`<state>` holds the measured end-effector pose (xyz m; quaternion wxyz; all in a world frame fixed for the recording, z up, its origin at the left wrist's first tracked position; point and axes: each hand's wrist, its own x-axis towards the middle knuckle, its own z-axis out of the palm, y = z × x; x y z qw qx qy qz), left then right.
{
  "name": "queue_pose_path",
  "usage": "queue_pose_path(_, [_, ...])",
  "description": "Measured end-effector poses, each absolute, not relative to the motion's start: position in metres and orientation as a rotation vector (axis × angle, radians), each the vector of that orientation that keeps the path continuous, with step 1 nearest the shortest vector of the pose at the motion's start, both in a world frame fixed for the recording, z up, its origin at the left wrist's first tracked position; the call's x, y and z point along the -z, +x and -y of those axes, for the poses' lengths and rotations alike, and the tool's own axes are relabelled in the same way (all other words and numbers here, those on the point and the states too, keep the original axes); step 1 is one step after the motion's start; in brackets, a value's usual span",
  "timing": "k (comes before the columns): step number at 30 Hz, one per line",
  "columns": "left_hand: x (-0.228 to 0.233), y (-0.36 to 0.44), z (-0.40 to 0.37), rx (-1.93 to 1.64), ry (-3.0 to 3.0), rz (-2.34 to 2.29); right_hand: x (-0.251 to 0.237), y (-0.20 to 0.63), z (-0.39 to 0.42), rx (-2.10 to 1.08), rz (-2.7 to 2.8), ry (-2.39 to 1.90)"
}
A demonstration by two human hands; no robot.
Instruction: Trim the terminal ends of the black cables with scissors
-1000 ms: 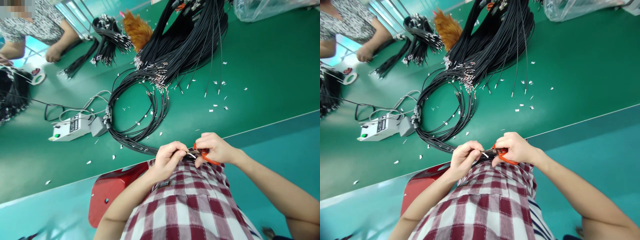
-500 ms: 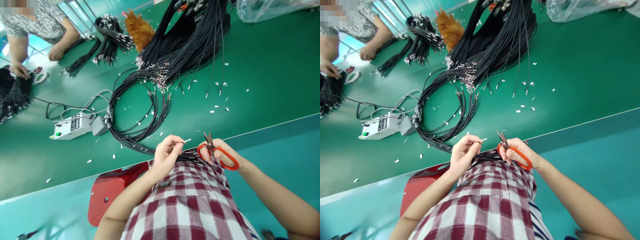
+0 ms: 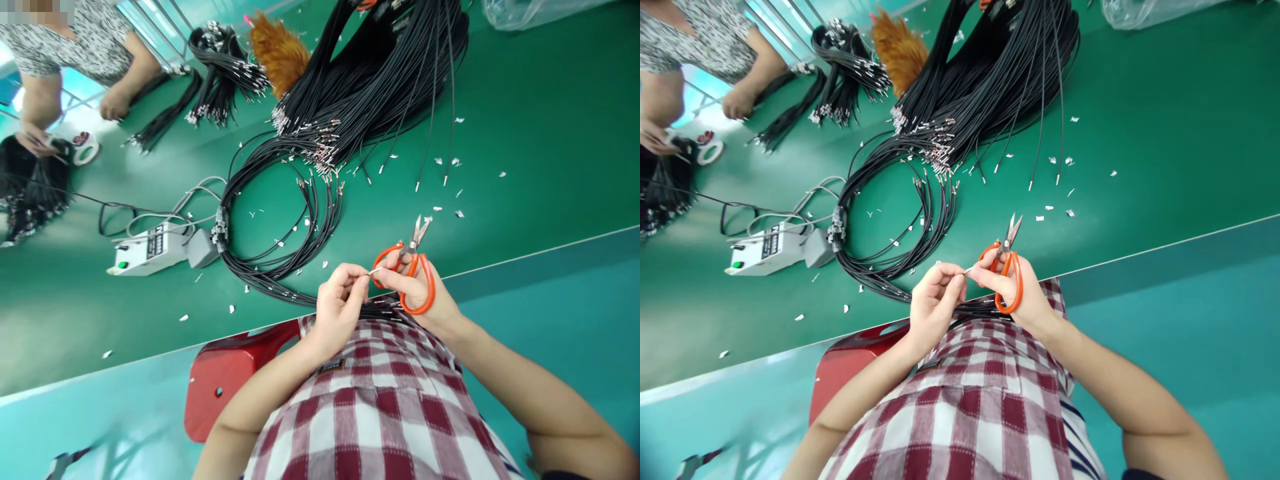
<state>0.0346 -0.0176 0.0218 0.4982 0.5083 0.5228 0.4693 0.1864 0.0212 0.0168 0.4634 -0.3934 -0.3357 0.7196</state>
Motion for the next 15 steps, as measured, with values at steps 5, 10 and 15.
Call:
queue_pose_path(5, [-0.0254,0.0335,0.0152,-1.130,1.383,-1.280,-0.0126,0.1872,-0.0205,-1.761,0.818,-0.933])
queue_pose_path(10, [-0.0276,0.0350,0.0144,-1.146,1.364,-1.275,-0.0080,0.1872,-0.0204,-1.834,0.743,-0.851])
queue_pose_path(15, [-0.0277,0.0334,0.0175,-1.080,1.278,-1.303,-0.0060,0.1802,-0.0211,-1.808,0.680,-0.888])
